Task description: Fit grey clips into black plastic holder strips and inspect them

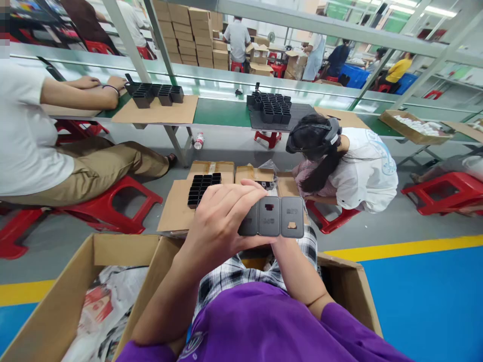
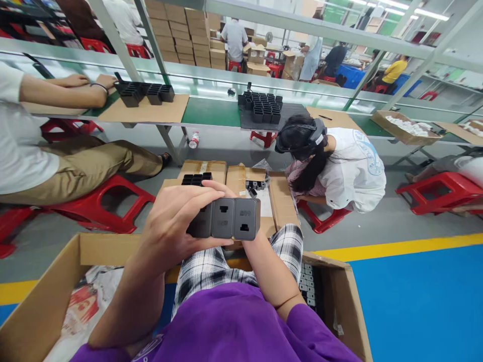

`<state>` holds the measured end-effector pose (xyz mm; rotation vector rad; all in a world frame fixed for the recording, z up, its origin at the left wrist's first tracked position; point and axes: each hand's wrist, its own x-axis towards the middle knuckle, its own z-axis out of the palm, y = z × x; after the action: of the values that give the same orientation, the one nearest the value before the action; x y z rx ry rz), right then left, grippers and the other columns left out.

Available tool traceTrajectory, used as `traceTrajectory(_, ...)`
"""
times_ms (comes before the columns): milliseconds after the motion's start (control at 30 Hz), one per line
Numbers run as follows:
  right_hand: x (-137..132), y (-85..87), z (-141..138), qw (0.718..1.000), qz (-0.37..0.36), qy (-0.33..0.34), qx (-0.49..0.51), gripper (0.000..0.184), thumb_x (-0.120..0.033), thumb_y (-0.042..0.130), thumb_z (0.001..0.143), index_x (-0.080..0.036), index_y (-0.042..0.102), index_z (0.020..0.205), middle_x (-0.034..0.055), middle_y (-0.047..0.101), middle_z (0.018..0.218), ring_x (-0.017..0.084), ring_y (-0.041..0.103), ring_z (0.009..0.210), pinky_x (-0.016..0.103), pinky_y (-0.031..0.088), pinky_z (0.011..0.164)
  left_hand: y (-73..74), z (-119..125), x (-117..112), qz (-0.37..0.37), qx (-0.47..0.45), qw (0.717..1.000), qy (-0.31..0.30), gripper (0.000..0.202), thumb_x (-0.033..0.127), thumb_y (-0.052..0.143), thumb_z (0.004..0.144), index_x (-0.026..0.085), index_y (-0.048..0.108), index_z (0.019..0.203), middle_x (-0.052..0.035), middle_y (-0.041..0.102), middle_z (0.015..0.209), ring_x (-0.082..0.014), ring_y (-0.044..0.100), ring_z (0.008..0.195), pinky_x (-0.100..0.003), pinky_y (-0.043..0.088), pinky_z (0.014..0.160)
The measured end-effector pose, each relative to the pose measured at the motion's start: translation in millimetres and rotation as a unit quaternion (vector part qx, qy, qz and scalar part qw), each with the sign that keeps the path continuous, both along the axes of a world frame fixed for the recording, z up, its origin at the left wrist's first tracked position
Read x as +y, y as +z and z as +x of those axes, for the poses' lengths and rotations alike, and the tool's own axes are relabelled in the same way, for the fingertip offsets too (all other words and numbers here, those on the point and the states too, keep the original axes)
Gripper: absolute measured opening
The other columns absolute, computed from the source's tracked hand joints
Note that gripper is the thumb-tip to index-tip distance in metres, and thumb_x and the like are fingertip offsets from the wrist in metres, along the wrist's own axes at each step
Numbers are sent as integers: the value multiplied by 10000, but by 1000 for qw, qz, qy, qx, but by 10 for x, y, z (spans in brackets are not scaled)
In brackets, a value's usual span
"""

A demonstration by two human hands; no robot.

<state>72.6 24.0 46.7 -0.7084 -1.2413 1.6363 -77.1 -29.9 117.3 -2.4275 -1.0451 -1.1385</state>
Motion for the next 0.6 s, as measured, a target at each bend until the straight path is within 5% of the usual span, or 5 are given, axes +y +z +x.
traceTrajectory(167,7,3,-9,998,57,36,21,447,-362,515,890,-281,698,1290,30,754,1059,225,692,1059,365,530,1033,-15,18,10,0,-7,1000,-4,685,661,700,811,153,563,1251,-130,745,1115,-277,690,1024,-406,468,933)
traceTrajectory(600,-8,70,-21,994,-9,69,88,434,-335,602,841,-272,711,1256,21,754,1025,201,707,923,340,564,918,-39,22,14,-24,-37,999,-26,684,603,761,788,171,518,1260,-114,735,1126,-266,677,1043,-405,472,959)
